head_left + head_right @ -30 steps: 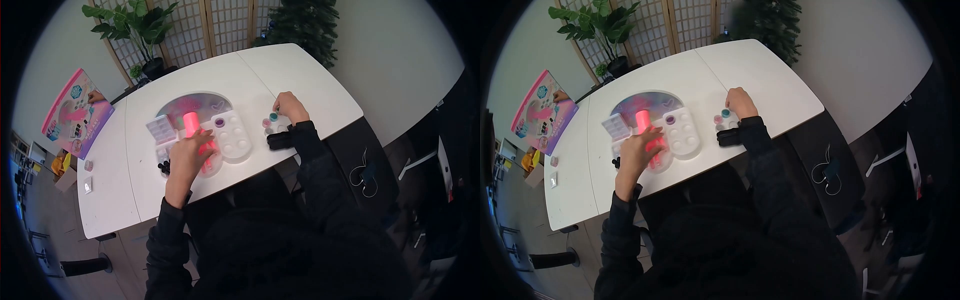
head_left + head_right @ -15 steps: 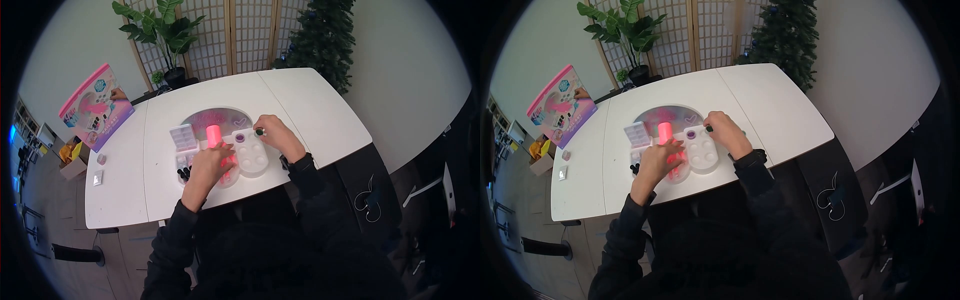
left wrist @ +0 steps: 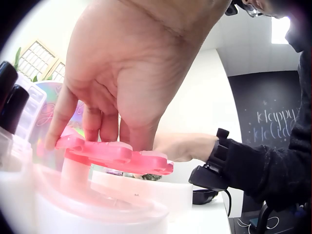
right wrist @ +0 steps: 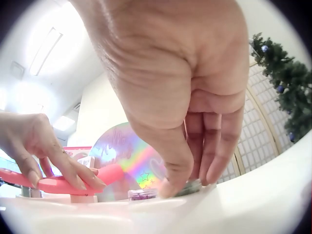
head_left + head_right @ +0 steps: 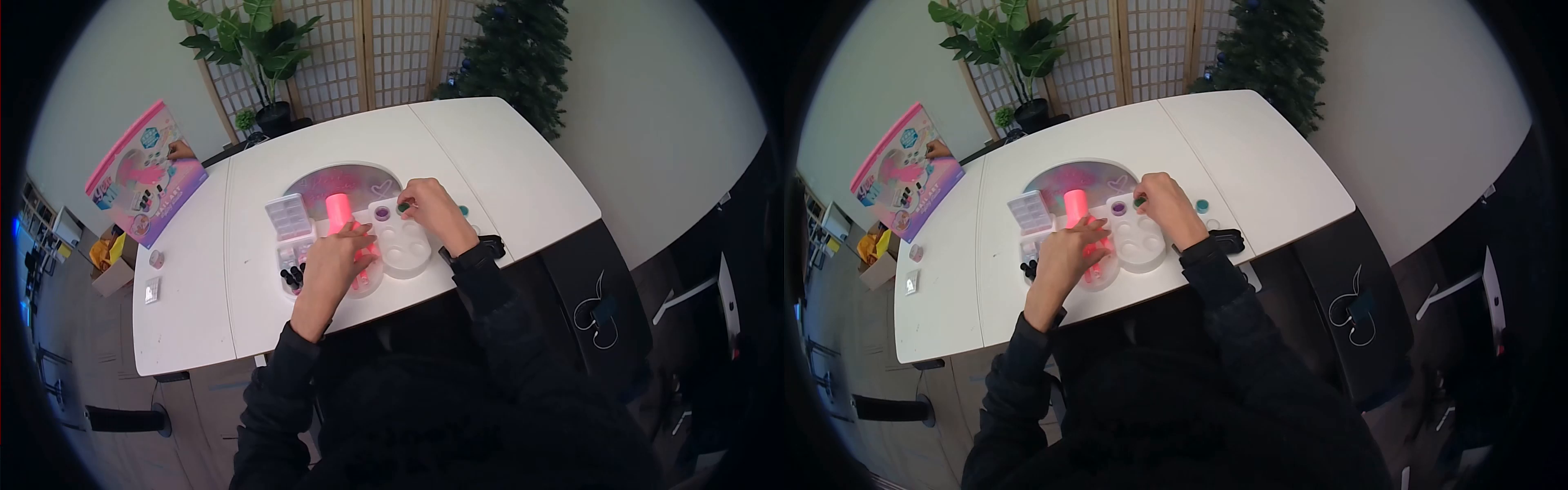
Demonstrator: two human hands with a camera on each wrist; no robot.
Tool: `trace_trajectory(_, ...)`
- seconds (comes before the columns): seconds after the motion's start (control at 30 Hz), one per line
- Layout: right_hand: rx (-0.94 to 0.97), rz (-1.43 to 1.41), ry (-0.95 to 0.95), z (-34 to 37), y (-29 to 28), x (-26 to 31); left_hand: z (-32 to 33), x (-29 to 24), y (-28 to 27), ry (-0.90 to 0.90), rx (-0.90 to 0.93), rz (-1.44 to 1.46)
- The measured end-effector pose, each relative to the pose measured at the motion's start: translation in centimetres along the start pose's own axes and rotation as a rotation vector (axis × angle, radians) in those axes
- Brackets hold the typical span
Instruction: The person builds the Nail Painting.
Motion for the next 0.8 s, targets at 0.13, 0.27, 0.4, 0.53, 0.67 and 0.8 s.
trace_trajectory(0.13, -0.072, 0.051, 0.125, 1.4, -3.9, -1.3, -0.2, -0.1, 0.0, -0.064, 0.032, 0.016)
trace_trajectory(0.27, -0.050, 0.377, 0.297, 3.7, -4.3, -6.2, -0.1, 0.1, 0.1, 0.007, 0.004, 0.014)
trace_trajectory(0.4, 0.040, 0.450, 0.317, 3.8, -3.1, -8.3, -0.1, -0.2, -0.1, -0.035, 0.013, 0.015)
trace_trajectory(0.53, -0.008, 0.470, 0.252, 3.3, -1.3, -11.5, 0.3, 0.0, 0.1, -0.082, 0.016, 0.059)
trace_trajectory(0.67, -0.008, 0.252, 0.110, 2.1, -2.9, -8.5, 0.4, 0.4, 0.8, -0.012, -0.038, 0.022)
trace_trajectory(0.8, 0.009, -0.040, 0.013, 1.5, -4.0, -1.7, 0.3, 0.5, 1.1, -0.023, -0.031, 0.018)
Point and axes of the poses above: each hand's wrist, its own z-axis away from the middle knuckle, its own y-axis out of the palm, x = y × z, the point moved 4 cm from there along -z, towards the middle knuckle, and after that the axes turned 9 degrees about z, right-handed, at the moved point
